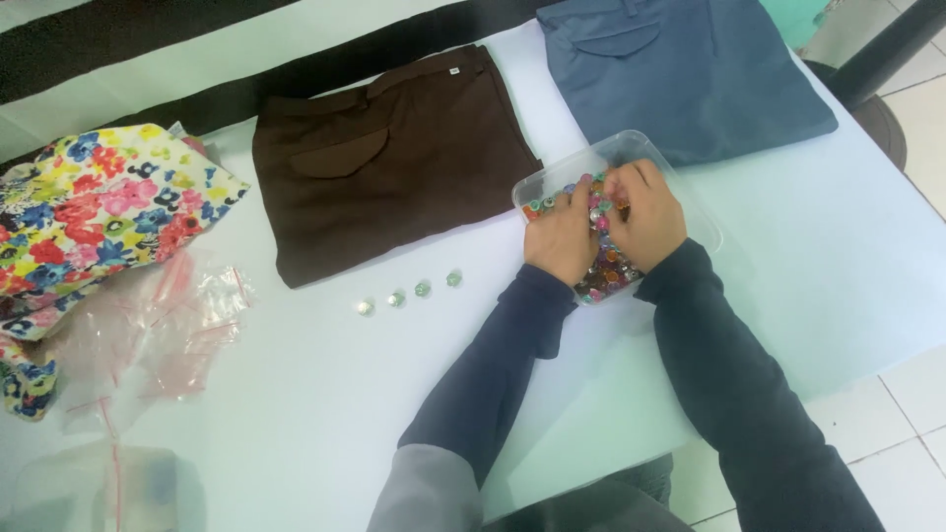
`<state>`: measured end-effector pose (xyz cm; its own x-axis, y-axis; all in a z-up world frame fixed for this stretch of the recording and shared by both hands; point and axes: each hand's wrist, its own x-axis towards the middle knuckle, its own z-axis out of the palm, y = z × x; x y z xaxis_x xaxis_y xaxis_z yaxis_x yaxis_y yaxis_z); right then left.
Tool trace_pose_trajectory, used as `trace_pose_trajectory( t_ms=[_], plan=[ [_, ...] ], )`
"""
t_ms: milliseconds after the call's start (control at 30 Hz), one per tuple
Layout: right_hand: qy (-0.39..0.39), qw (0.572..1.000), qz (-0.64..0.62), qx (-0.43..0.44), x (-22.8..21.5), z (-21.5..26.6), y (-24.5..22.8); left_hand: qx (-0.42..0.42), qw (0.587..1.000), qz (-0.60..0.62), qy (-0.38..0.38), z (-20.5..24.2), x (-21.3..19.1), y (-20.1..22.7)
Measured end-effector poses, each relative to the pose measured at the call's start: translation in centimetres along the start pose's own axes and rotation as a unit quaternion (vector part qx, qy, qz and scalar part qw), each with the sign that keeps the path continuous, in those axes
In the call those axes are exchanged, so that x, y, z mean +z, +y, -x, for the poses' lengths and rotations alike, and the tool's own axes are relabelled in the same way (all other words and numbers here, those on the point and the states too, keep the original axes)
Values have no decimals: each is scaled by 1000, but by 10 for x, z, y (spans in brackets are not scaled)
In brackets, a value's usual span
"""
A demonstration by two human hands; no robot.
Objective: A person is sorting small buttons from a plastic container and arranging them in a row on a white table surface.
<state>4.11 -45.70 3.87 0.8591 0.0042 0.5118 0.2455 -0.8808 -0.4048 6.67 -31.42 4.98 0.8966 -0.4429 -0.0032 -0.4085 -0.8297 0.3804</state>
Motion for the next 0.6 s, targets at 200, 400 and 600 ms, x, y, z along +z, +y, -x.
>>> trace_pose_trajectory(
  t_ms=[200, 400, 600],
  plan=[
    [-6, 998, -11, -57, 9, 3, 11, -2, 1000, 4, 31, 0, 10, -1],
    [-5, 994, -71, -87, 9, -2, 20, 5, 998, 33, 52, -3, 10, -4],
    [-26, 995, -41, -87, 4, 1, 21, 6, 996, 77, 52, -5, 6, -4]
  ],
)
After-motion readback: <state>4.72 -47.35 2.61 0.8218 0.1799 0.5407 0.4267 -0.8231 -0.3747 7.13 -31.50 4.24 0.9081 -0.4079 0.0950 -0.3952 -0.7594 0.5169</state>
